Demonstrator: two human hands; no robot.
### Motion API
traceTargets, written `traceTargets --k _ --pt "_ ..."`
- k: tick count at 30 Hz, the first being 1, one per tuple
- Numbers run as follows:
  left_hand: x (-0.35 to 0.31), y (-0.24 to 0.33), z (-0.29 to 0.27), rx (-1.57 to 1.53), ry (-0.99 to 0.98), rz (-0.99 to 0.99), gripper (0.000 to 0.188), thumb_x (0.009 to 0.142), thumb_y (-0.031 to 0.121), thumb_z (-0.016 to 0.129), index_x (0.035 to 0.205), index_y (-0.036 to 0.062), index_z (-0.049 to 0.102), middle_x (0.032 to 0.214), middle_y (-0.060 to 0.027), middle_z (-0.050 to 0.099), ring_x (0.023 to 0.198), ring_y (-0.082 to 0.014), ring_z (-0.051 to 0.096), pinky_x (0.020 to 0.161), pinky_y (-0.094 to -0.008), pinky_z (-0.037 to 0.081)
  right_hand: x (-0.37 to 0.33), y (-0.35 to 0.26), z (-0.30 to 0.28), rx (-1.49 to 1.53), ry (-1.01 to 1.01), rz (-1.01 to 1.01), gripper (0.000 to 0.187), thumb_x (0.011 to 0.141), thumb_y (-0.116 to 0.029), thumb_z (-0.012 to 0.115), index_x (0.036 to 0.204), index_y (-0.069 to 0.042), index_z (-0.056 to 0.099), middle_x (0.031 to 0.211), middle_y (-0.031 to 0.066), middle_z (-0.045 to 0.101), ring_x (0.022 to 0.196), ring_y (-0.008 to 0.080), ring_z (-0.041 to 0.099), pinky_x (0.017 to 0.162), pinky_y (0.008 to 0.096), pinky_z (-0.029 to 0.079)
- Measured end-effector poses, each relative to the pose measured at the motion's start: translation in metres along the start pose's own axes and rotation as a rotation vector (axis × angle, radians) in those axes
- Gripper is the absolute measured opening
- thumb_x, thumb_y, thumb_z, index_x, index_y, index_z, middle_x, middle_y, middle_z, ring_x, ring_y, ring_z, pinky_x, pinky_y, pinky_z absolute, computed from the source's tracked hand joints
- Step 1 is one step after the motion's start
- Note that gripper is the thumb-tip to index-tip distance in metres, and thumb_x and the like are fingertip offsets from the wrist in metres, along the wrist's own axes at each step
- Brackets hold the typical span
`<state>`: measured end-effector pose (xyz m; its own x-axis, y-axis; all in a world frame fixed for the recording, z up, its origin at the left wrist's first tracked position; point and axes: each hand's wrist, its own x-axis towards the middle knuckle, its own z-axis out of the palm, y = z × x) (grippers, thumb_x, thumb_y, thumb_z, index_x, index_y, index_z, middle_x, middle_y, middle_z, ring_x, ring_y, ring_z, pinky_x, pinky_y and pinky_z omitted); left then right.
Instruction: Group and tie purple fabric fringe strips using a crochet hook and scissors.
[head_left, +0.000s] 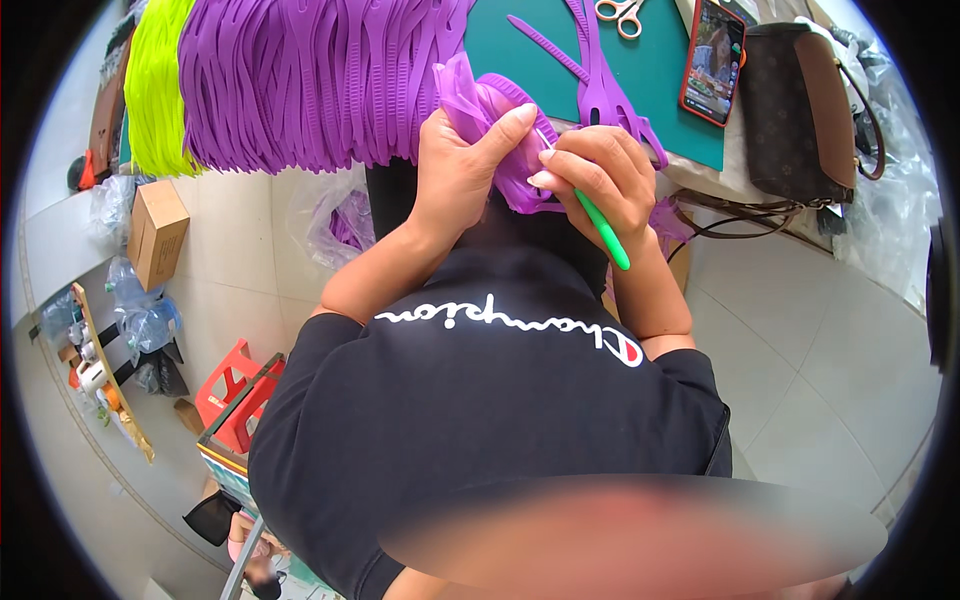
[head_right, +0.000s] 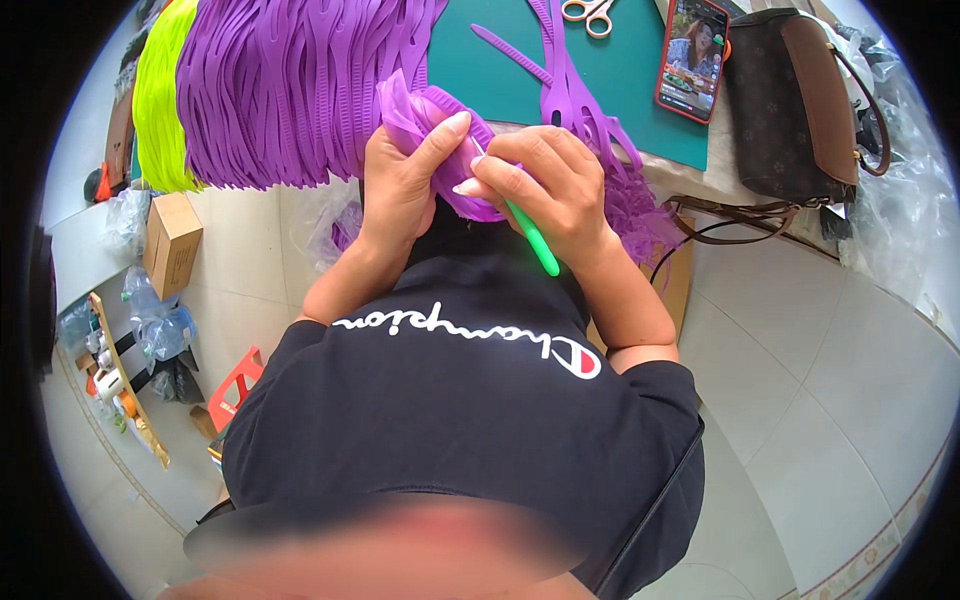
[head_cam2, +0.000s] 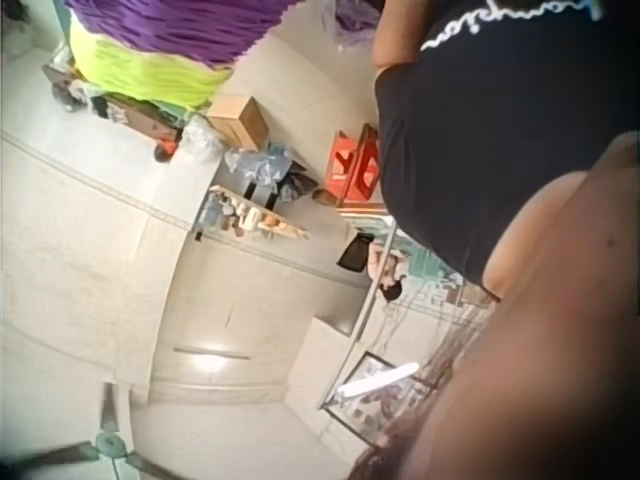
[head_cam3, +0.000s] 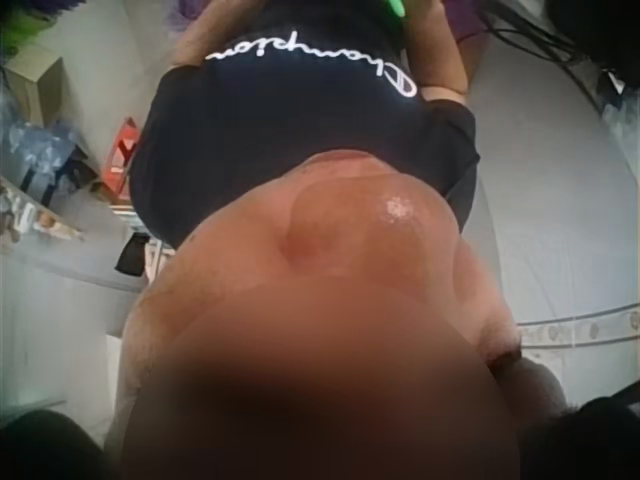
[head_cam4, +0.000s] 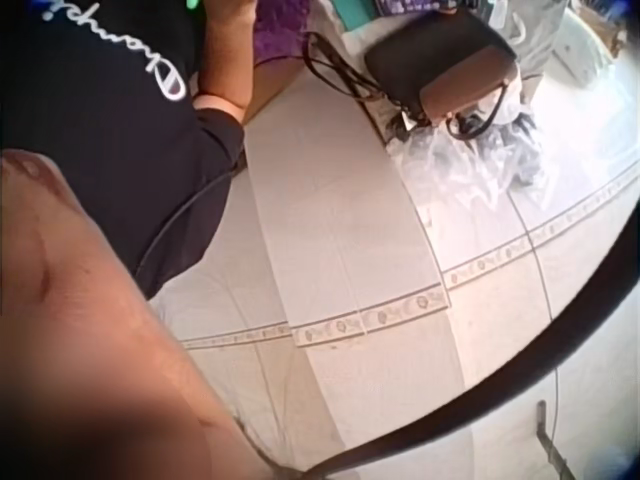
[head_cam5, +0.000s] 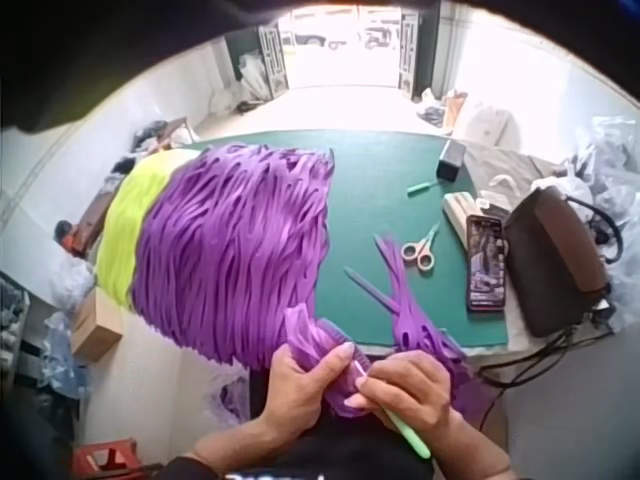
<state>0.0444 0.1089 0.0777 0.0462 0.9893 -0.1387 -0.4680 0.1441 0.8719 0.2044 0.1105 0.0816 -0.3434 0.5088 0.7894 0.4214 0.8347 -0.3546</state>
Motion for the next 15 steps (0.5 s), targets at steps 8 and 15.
traceTargets --k 8,15 --pt "-0.002 0.002 0.0 0.387 0.051 0.305 0.01 0.088 0.006 0.066 0.082 -0.0021 0.065 0.07 -0.0043 0.066 0.063 -0.0077 0.06 0.058 -0.0217 0.048 0.01 -0.022 -0.008 -0.294 -0.157 0.191 0.016 0.077 -0.016 0.073 0.081 -0.007 0.061 0.076 0.0041 0.056 0.068 0.0244 0.053 0.064 0.0356 0.041" --pt "-0.002 0.007 -0.005 0.001 -0.054 -0.032 0.01 0.089 0.007 0.067 0.095 0.0009 0.063 0.082 -0.0045 0.067 0.072 -0.0108 0.064 0.068 -0.0248 0.051 -0.003 -0.004 -0.014 0.567 0.103 0.748 0.012 0.093 -0.011 0.062 0.089 -0.001 0.058 0.079 0.0049 0.06 0.069 0.0088 0.052 0.06 0.0223 0.041"
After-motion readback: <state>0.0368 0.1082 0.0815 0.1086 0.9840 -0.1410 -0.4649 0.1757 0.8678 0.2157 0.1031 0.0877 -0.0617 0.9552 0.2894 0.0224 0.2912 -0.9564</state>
